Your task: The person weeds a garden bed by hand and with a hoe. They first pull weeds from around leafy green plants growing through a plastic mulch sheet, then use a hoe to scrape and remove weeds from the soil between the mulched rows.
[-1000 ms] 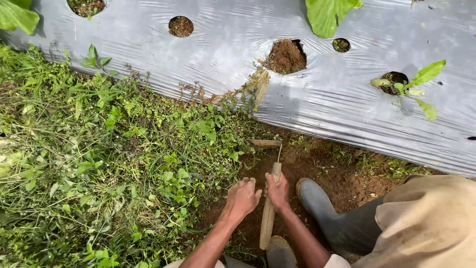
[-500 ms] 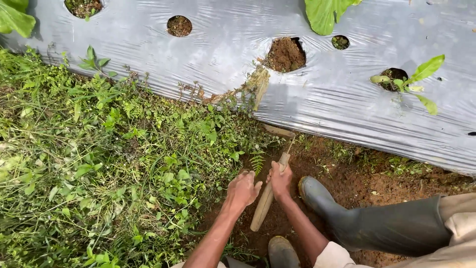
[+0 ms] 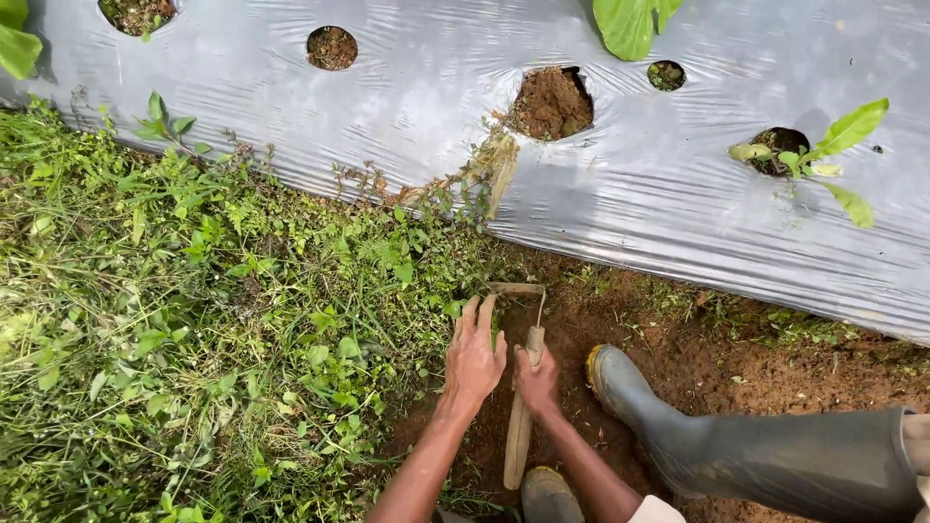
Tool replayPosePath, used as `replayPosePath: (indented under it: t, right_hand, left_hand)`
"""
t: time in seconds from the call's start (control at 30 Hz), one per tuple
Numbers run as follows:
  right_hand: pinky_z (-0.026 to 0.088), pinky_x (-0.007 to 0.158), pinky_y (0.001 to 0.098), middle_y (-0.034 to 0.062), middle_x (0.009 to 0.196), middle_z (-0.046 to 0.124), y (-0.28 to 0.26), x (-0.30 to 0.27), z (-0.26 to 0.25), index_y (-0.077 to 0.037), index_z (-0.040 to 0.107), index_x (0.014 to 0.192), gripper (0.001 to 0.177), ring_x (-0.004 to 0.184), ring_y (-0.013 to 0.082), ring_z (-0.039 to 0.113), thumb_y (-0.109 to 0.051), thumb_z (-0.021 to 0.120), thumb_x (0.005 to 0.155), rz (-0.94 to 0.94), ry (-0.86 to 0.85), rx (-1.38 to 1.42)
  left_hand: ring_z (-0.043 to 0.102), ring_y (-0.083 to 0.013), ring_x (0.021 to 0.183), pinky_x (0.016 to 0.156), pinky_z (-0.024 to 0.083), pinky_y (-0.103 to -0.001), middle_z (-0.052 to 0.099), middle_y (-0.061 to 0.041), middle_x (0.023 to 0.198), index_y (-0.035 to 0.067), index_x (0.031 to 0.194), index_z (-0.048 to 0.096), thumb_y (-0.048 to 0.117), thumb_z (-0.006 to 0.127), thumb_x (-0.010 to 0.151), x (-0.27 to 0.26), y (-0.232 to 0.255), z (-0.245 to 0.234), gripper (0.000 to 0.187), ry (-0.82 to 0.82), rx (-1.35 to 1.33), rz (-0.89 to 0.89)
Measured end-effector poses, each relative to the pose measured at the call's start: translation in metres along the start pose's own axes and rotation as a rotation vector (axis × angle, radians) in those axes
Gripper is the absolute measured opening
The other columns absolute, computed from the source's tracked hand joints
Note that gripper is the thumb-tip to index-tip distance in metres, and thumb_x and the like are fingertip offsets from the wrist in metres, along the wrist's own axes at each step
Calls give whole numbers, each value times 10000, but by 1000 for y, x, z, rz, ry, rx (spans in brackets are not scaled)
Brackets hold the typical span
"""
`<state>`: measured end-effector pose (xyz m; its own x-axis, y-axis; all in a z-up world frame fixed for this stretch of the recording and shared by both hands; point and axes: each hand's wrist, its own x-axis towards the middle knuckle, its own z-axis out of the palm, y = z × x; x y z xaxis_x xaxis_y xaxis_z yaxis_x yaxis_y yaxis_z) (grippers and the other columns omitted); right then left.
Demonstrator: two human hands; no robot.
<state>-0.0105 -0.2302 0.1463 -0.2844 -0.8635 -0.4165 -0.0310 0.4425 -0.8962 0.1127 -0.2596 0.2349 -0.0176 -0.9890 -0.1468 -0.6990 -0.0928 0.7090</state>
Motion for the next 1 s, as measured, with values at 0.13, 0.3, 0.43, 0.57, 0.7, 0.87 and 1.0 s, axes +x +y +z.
replayPosePath:
  t: [0.13,0.3,0.43,0.57,0.7,0.87,1.0]
  right_hand:
    - [492,404,267,44,558,582,36,21,-10,-60,576,899,75,424,141,567,-75,608,965,-150,60,20]
    - [531,429,250,66,621,619,-30,34,-1,-64,577,996,16,481,145,605,-62,582,1011,-348,126,-14]
    - [534,415,264,64,588,607,1,28,-6,-50,583,942,42,452,145,593,-57,598,981,-245,103,10]
    - [519,396,296,57,527,560,8,40,-19,-50,557,863,111,407,148,559,-61,605,962,-216,131,87]
    - [523,397,319,100,519,579,-23,50,-15,-38,552,845,154,417,180,603,-64,605,987,-294,153,120]
    - [527,372,264,65,531,612,22,48,4,-66,586,876,108,405,135,583,-108,640,959,-135,38,-38]
    - [524,393,281,109,574,622,11,13,-7,-7,605,924,83,430,171,582,-72,642,959,-76,22,-142]
  left_hand:
    - [534,-495,1294,896,617,-563,454,-294,1446,22,1468,470,59,597,937,-5,11,-7,547,-93,-64,-77]
    - [516,-470,1325,899,626,-535,429,-254,1492,45,1464,470,161,589,972,3,-9,0,519,-116,-87,-176]
    - [521,-463,1321,912,617,-558,465,-212,1463,78,1456,480,215,608,964,4,-22,12,526,-137,-122,-236]
    - [551,-454,1302,917,607,-559,541,-180,1403,85,1441,489,251,634,955,11,-28,18,534,-136,-177,-269]
    - [596,-461,1251,945,588,-569,580,-237,1382,40,1420,495,240,594,993,22,-18,17,482,-159,-448,-389]
    - [736,-232,915,685,586,-326,736,-158,1156,74,1307,622,162,606,1029,49,-67,66,292,-78,-517,-456]
    - [743,-216,901,653,572,-298,752,-144,1104,75,1277,641,113,605,1012,46,-47,48,270,-49,-504,-442]
